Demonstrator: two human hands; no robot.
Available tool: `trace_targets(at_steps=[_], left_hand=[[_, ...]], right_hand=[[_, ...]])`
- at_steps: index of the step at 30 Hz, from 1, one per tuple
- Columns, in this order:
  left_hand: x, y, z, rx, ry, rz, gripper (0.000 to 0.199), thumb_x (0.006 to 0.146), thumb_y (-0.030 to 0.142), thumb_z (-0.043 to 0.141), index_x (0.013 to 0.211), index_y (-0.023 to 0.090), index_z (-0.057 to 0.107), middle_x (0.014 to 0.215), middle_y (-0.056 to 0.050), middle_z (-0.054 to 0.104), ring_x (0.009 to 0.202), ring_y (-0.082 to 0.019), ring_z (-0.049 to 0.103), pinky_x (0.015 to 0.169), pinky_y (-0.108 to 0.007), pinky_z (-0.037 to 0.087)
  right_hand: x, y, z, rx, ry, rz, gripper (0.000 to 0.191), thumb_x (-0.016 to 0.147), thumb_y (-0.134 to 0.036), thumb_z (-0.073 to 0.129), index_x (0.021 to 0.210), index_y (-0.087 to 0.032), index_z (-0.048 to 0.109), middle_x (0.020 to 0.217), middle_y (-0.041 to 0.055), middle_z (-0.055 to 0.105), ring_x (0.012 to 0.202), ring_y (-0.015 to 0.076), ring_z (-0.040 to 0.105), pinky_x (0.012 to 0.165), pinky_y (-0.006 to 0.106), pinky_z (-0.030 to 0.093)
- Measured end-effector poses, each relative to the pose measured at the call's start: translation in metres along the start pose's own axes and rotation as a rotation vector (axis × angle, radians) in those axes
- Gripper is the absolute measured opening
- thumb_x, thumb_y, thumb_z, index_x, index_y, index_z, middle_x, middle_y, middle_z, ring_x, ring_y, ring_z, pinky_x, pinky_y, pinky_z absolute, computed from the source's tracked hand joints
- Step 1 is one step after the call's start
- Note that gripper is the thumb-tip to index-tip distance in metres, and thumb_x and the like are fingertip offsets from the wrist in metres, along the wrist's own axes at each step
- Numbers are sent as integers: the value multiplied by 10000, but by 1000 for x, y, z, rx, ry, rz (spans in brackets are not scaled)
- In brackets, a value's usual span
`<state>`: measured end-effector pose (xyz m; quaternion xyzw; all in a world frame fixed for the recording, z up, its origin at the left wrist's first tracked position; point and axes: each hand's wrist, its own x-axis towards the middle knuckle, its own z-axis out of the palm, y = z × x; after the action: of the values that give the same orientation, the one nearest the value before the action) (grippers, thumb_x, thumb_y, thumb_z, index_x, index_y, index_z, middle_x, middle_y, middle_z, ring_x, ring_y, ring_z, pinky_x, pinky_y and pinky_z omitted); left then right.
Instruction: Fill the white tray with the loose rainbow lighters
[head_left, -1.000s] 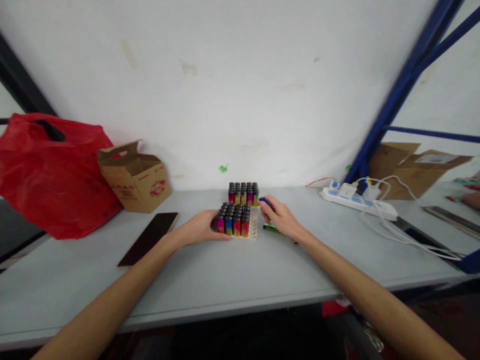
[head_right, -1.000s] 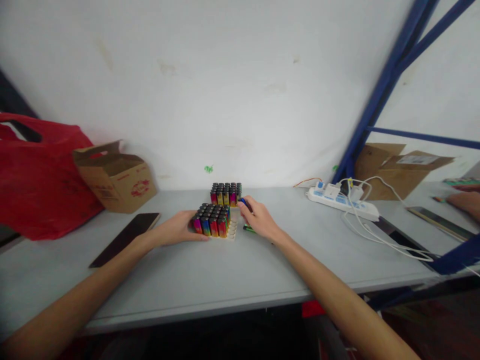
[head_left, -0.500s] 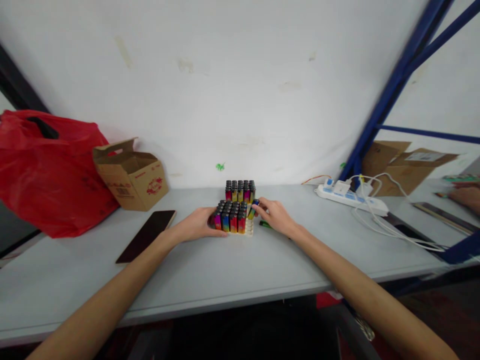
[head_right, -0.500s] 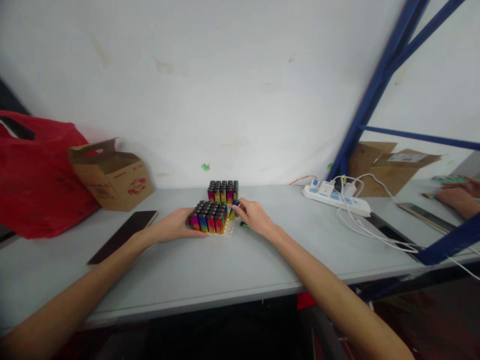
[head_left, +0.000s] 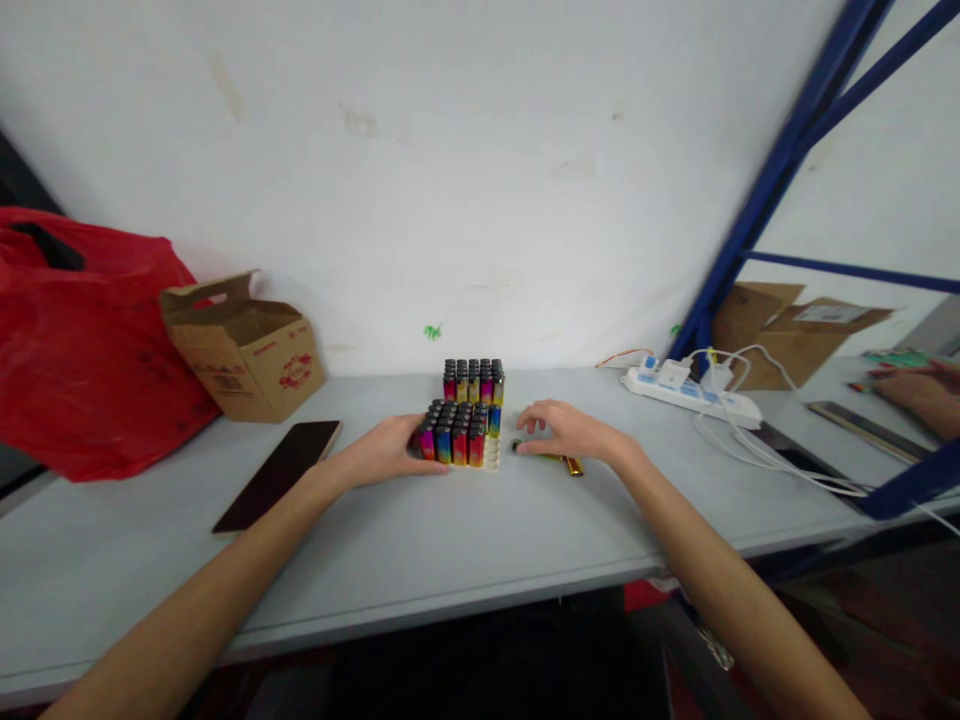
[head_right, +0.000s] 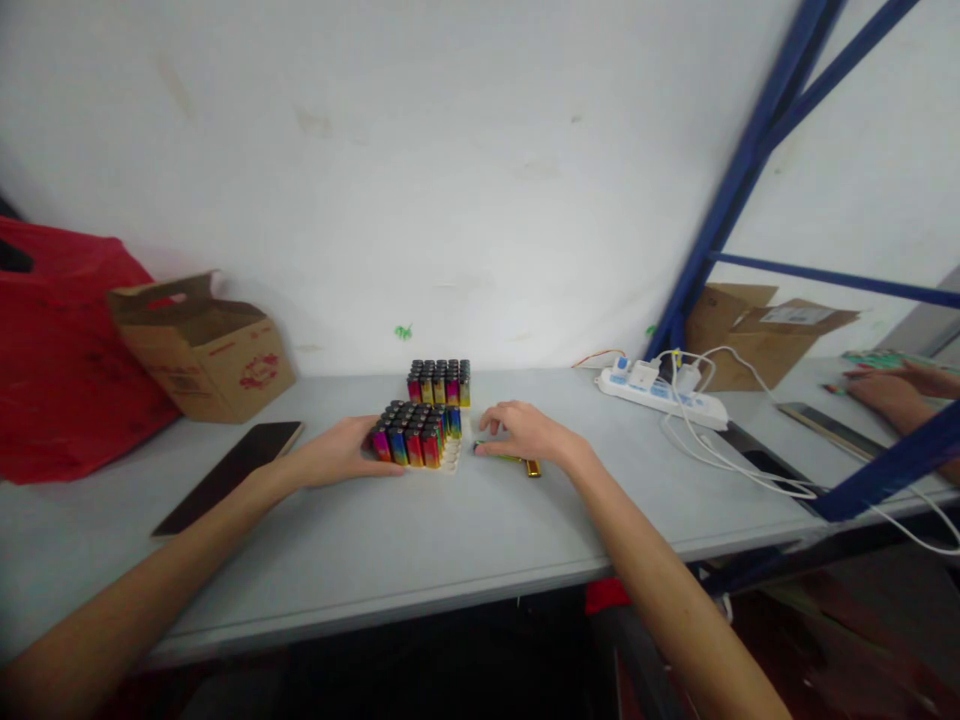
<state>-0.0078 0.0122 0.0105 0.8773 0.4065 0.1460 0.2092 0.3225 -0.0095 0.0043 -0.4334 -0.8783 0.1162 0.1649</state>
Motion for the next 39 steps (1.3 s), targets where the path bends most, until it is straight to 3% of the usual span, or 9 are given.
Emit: trace_targets(at_steps=[4,9,12,15,19,22,26,33,39], left_hand=[[0,0,0,-3,-10,-13,691,692,693,744,1175,204,673,1157,-53,763,1008,-304,705,873,-346,541],[0,-1,1,-3,-7,-9,694,703,700,741,1175,197,665,1143,-55,763,987,-302,705,845,-343,541],[0,-2,1,7,-2,3,658,716,690,741,1149,199,672,1121,-47,767,971,-295,706,840,-338,533],[0,-3,1,11,-1,7,631,730,678,740,1133,197,672,1102,-46,769,951,-287,707,823,-332,529],[0,-2,0,7,-12,14,633,739,658,745,1164,196,663,1136,-50,762,983,-288,704,844,-332,526],[-1,-1,0,-6,-17,14,632,739,653,747,1171,199,663,1156,-50,760,996,-288,706,857,-332,528],[0,0,0,-28,-18,9,666,724,658,753,1204,206,664,1172,-45,759,1020,-294,704,863,-335,533],[-1,2,1,-19,-8,-9,675,711,681,749,1184,206,667,1140,-51,767,979,-294,708,846,-343,541],[-1,2,1,-21,-7,-8,689,702,680,743,1202,215,656,1161,-58,761,1020,-308,701,881,-361,545]], right_hand=[[-5,6,-8,31,-114,110,208,842,-314,762,975,-157,731,885,67,729,781,188,646,740,284,469],[1,1,-4,181,138,60,170,924,-347,630,891,-181,628,834,40,666,723,170,633,720,294,487],[2,-1,1,420,179,141,227,1005,-429,480,967,-210,528,749,-23,615,568,119,580,602,252,484],[5,-3,8,542,243,226,312,1003,-540,443,1004,-233,500,740,-51,585,509,94,490,480,203,398],[13,-13,15,479,394,226,489,1005,-618,362,809,-205,536,637,-43,480,544,106,424,512,221,336],[16,-22,19,366,478,227,563,981,-650,390,640,-204,416,594,-40,363,573,109,370,548,248,278],[18,-28,24,291,535,282,581,932,-655,464,591,-212,305,595,-39,241,567,100,273,545,273,187],[20,-26,30,250,578,311,431,863,-464,461,551,-223,289,578,-31,242,549,103,289,549,276,193],[18,-29,25,246,565,240,431,947,-525,461,650,-219,398,589,-44,348,579,122,357,574,267,252]])
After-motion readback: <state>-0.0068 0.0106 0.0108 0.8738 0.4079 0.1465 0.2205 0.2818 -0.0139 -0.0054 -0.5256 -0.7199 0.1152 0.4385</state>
